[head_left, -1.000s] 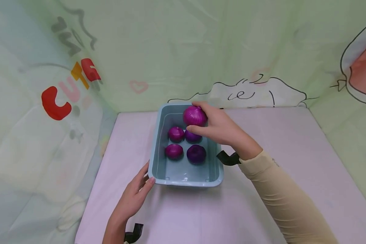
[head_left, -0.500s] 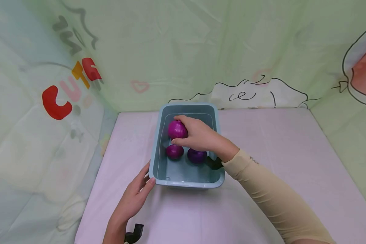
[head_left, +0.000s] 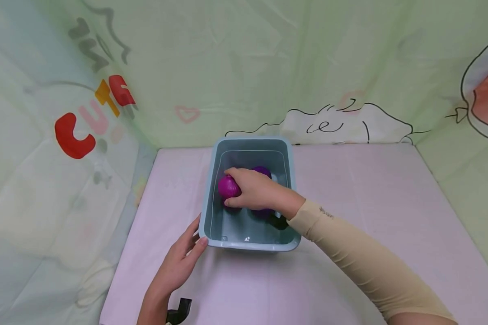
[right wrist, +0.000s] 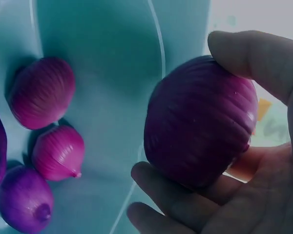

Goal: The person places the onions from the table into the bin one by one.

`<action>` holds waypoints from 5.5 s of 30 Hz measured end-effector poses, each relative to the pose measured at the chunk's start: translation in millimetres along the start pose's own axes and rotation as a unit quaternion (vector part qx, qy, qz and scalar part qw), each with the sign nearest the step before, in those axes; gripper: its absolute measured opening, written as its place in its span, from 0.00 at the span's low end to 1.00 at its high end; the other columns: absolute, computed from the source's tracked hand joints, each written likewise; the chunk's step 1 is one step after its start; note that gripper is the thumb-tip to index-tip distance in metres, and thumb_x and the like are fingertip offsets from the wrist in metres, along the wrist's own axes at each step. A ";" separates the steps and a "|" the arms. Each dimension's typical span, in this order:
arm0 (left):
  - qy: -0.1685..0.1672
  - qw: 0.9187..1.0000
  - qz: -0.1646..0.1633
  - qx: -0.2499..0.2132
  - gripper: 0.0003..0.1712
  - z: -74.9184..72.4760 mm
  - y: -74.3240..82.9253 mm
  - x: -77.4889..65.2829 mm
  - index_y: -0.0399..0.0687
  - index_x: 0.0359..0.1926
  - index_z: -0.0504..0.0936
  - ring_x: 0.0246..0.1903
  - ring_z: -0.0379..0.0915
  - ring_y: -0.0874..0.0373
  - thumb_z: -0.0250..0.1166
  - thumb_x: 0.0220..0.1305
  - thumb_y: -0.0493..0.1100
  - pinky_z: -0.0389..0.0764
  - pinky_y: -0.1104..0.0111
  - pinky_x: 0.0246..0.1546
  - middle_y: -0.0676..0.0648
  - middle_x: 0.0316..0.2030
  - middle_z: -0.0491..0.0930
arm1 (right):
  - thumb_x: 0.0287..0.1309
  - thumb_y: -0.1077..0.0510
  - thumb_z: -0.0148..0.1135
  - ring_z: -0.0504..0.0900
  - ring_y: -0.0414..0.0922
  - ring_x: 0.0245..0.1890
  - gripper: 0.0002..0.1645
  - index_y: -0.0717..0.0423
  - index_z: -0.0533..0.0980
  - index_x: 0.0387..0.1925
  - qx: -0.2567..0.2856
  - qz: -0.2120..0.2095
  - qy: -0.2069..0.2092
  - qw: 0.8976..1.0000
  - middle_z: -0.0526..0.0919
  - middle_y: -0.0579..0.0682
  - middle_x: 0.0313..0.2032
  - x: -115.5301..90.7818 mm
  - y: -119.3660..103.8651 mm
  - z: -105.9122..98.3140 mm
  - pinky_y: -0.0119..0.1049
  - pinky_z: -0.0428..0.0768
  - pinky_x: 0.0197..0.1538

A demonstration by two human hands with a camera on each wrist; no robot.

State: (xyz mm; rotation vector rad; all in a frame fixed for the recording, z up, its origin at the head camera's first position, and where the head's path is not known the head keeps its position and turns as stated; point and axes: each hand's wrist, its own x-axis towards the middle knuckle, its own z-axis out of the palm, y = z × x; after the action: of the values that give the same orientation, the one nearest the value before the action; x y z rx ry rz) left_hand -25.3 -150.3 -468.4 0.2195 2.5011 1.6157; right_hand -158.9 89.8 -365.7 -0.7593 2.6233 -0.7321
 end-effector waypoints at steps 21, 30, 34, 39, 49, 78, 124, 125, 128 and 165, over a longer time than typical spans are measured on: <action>-0.004 1.000 -0.003 -0.003 0.37 -2.4 -0.4 1.3 0.80 0.81 0.53 0.70 0.65 0.40 0.58 0.79 0.58 0.77 0.44 0.56 0.60 0.77 0.57 | 0.59 0.49 0.77 0.84 0.46 0.46 0.41 0.56 0.71 0.70 -0.031 -0.011 -0.117 0.993 0.84 0.50 0.50 16.3 9.1 37.2 0.47 0.84 0.54; -0.005 1.000 -0.004 -0.004 0.37 -2.3 -1.7 1.9 0.81 0.81 0.54 0.70 0.66 0.39 0.58 0.77 0.61 0.78 0.43 0.55 0.61 0.77 0.57 | 0.59 0.49 0.77 0.82 0.44 0.42 0.39 0.57 0.73 0.67 -0.052 -0.005 -0.157 0.986 0.84 0.48 0.47 20.7 2.6 45.0 0.41 0.83 0.51; -0.008 1.000 -0.004 -0.006 0.37 -2.3 -1.5 2.0 0.81 0.81 0.54 0.70 0.66 0.39 0.58 0.77 0.62 0.78 0.43 0.56 0.61 0.77 0.57 | 0.58 0.48 0.78 0.82 0.43 0.40 0.39 0.56 0.74 0.67 -0.064 -0.014 -0.161 0.985 0.85 0.47 0.45 21.4 -0.5 47.3 0.40 0.84 0.49; -0.008 1.000 0.003 -0.004 0.37 -3.2 -0.5 2.4 0.80 0.81 0.54 0.70 0.66 0.40 0.58 0.78 0.60 0.77 0.43 0.57 0.61 0.77 0.57 | 0.57 0.48 0.78 0.83 0.42 0.41 0.41 0.55 0.73 0.68 -0.061 -0.008 -0.161 0.985 0.85 0.47 0.47 20.3 -1.8 47.9 0.40 0.84 0.50; -0.011 1.000 0.006 -0.010 0.37 -5.3 2.1 3.0 0.79 0.81 0.54 0.70 0.65 0.40 0.59 0.78 0.58 0.76 0.43 0.58 0.61 0.77 0.57 | 0.56 0.46 0.79 0.83 0.42 0.41 0.41 0.55 0.74 0.67 -0.071 -0.013 -0.169 0.983 0.85 0.47 0.45 18.5 -7.4 46.4 0.39 0.84 0.48; -0.009 1.000 0.009 -0.010 0.37 -5.2 -1.1 2.9 0.78 0.81 0.54 0.70 0.66 0.40 0.59 0.78 0.57 0.75 0.41 0.58 0.61 0.77 0.57 | 0.54 0.50 0.82 0.81 0.43 0.37 0.38 0.53 0.76 0.65 -0.092 0.019 -0.240 0.966 0.84 0.46 0.40 29.2 -3.6 79.5 0.42 0.84 0.49; -0.003 1.000 0.004 -0.008 0.37 -4.0 -1.7 2.9 0.80 0.81 0.55 0.69 0.66 0.39 0.60 0.78 0.57 0.78 0.41 0.55 0.61 0.77 0.58 | 0.55 0.52 0.81 0.80 0.43 0.30 0.30 0.52 0.79 0.57 -0.157 0.025 -0.221 0.962 0.80 0.45 0.29 27.2 -2.2 92.1 0.33 0.82 0.35; -0.003 1.000 0.004 -0.008 0.37 -3.9 -1.8 2.8 0.80 0.81 0.55 0.69 0.66 0.39 0.60 0.78 0.57 0.78 0.41 0.54 0.61 0.77 0.57 | 0.55 0.53 0.81 0.80 0.43 0.30 0.30 0.52 0.79 0.58 -0.158 0.025 -0.223 0.962 0.80 0.45 0.29 27.4 -1.8 92.6 0.33 0.82 0.35; -0.003 1.000 0.004 -0.009 0.37 -3.7 -1.7 2.8 0.80 0.81 0.55 0.69 0.66 0.38 0.60 0.78 0.57 0.78 0.41 0.55 0.61 0.77 0.57 | 0.55 0.53 0.81 0.80 0.43 0.30 0.31 0.52 0.79 0.59 -0.157 0.027 -0.229 0.960 0.80 0.46 0.29 27.1 -1.8 92.6 0.33 0.82 0.34; 0.003 1.000 -0.003 0.002 0.36 -1.6 1.8 -2.1 0.79 0.80 0.56 0.69 0.66 0.39 0.59 0.78 0.59 0.77 0.43 0.57 0.59 0.77 0.59 | 0.56 0.43 0.79 0.81 0.39 0.43 0.46 0.54 0.73 0.72 -0.109 -0.046 -0.154 0.981 0.85 0.48 0.52 -4.3 -25.8 30.4 0.43 0.83 0.56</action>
State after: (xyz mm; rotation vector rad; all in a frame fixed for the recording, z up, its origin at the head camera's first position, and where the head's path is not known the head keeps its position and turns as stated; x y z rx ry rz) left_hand -23.5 -151.4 -466.0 0.2078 2.5080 1.6119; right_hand -132.1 61.8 -375.8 -0.9748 2.4193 -0.3187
